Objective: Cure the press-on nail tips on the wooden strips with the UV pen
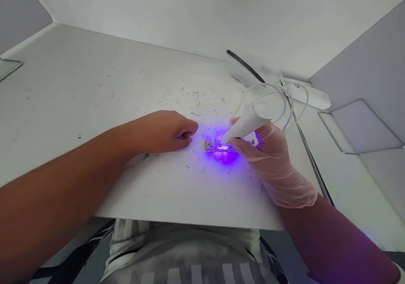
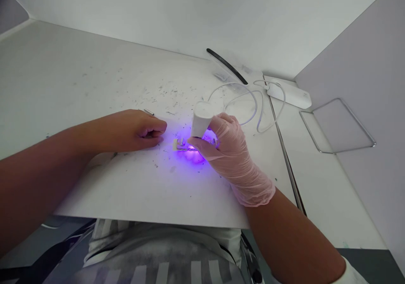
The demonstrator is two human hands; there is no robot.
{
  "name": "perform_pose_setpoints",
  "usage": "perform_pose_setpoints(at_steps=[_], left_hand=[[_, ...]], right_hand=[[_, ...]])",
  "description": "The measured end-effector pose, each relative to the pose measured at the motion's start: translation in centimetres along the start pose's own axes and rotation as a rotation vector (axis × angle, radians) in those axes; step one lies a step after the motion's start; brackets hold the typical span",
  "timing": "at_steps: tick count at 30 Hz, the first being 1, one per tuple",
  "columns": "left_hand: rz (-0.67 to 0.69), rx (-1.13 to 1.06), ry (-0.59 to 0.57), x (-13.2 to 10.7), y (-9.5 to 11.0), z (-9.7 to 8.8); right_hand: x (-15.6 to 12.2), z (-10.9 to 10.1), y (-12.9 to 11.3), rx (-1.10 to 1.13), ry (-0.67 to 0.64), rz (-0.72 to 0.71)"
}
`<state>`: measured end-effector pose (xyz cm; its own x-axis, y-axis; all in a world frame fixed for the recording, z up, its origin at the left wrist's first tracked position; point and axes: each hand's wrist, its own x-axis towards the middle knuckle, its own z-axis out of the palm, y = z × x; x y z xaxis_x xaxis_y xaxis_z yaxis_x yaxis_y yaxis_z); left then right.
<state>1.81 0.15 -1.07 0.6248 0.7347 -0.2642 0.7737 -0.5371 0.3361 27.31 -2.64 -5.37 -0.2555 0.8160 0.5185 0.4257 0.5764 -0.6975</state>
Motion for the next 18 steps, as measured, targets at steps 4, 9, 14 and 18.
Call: perform_pose_setpoints(at_steps=[4, 9, 14, 18], left_hand=[[-0.011, 0.012, -0.005, 0.08, 0.00, 0.00], [-0.011, 0.011, 0.006, 0.07, -0.06, 0.06], [-0.008, -0.003, 0.007, 0.04, -0.07, 0.05], [-0.009, -0.019, 0.013, 0.05, 0.01, 0.03]], right_hand=[[0.11, -0.07, -0.09, -0.006, 0.002, -0.011], [0.09, -0.03, -0.24, -0.002, 0.006, -0.030], [0.03, 0.07, -0.30, -0.011, 0.015, -0.005], [0.07, 0.05, -0.33, -0.007, 0.014, -0.009]])
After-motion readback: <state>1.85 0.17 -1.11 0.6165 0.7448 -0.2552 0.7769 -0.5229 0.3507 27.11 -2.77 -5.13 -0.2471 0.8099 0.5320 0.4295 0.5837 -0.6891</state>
